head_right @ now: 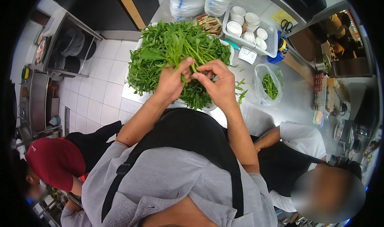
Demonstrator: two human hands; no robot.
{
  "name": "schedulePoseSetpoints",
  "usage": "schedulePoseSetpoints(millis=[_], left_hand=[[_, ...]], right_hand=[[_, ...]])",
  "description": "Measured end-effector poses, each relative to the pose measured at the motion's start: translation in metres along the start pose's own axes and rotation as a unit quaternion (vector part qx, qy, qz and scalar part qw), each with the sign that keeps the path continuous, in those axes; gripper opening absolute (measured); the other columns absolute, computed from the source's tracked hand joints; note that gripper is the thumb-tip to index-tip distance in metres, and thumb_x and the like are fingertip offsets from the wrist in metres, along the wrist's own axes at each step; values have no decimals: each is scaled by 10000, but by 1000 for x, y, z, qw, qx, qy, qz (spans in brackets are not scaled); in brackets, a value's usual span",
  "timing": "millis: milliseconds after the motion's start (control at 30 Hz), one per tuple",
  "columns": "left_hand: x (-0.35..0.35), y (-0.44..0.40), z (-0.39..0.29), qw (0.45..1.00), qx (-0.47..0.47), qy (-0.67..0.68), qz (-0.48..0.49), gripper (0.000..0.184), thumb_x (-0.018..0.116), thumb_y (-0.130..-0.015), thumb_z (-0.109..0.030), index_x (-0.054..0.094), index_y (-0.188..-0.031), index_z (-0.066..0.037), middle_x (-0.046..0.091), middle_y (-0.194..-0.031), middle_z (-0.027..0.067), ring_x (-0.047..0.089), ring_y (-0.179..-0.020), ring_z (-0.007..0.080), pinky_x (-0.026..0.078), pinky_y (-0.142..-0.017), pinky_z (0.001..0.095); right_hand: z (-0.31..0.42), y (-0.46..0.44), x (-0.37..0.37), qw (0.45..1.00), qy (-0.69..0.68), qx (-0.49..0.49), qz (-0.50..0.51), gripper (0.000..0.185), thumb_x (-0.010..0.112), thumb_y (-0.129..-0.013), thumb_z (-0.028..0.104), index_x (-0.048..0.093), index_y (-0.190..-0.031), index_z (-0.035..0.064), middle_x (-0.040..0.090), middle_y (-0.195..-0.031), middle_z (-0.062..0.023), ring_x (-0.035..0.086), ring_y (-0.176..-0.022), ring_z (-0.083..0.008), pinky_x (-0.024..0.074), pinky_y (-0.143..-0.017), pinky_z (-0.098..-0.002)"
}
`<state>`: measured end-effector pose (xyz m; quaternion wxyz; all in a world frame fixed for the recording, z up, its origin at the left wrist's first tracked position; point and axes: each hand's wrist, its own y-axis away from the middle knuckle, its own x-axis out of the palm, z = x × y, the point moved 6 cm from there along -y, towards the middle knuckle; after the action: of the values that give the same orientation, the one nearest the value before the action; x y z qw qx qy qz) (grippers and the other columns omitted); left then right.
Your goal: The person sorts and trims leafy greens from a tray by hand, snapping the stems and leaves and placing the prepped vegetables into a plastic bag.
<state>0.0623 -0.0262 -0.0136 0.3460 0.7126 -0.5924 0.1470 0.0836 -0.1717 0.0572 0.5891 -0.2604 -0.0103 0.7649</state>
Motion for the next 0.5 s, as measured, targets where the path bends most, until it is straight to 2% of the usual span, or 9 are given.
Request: schedulePoseSetpoints(millis=[67, 133, 200, 300, 400, 500], left_hand=[[-5, -1, 1, 999, -31, 16, 2, 238, 631, -1008, -231, 665, -1050, 1, 440, -688, -49, 424, -617, 80, 336, -550, 251], [-11, 0, 1, 998, -61, 15, 1, 228, 630, -1003, -218, 672, -1033, 4, 426, -671, -52, 422, -613, 83, 340, -555, 253], [-12, 2, -1, 998, -63, 27, 16, 233, 624, -1005, -219, 675, -1033, 7, 421, -670, -54, 420, -613, 86, 338, -556, 257], [-14, 9, -13, 999, -48, 9, 24, 241, 618, -1008, -222, 677, -1043, 9, 423, -681, -55, 417, -620, 86, 337, -562, 260], [-21, 9, -16, 999, -41, -17, 25, 236, 618, -1006, -215, 682, -1054, 8, 432, -704, -51, 417, -633, 85, 337, -570, 261], [-27, 2, -5, 998, -55, -22, 22, 233, 614, -1007, -212, 691, -1059, 2, 451, -731, -42, 419, -644, 87, 340, -576, 263]], right_hand=[[-11, -1, -6, 999, 4, 13, -48, 156, 766, -865, 89, 723, -983, -3, 644, -911, -66, 575, -709, -116, 464, -648, -258], [-21, -7, -2, 995, 44, 82, -29, 167, 769, -866, 110, 726, -976, -8, 652, -892, -67, 570, -690, -115, 462, -629, -263], [-37, -10, 3, 987, 86, 136, 13, 174, 777, -860, 129, 735, -954, -12, 662, -844, -56, 548, -653, -109, 455, -601, -273], [-59, -9, 5, 983, 58, 172, -27, 163, 783, -857, 135, 744, -937, -1, 661, -812, -49, 524, -640, -105, 442, -593, -273], [-48, -11, 7, 987, -9, 151, -46, 154, 779, -859, 141, 749, -932, 9, 656, -813, -47, 517, -637, -107, 436, -587, -269], [-26, -14, 20, 992, 52, 102, 57, 157, 771, -866, 145, 747, -922, 1, 658, -819, -39, 511, -640, -98, 432, -584, -267]])
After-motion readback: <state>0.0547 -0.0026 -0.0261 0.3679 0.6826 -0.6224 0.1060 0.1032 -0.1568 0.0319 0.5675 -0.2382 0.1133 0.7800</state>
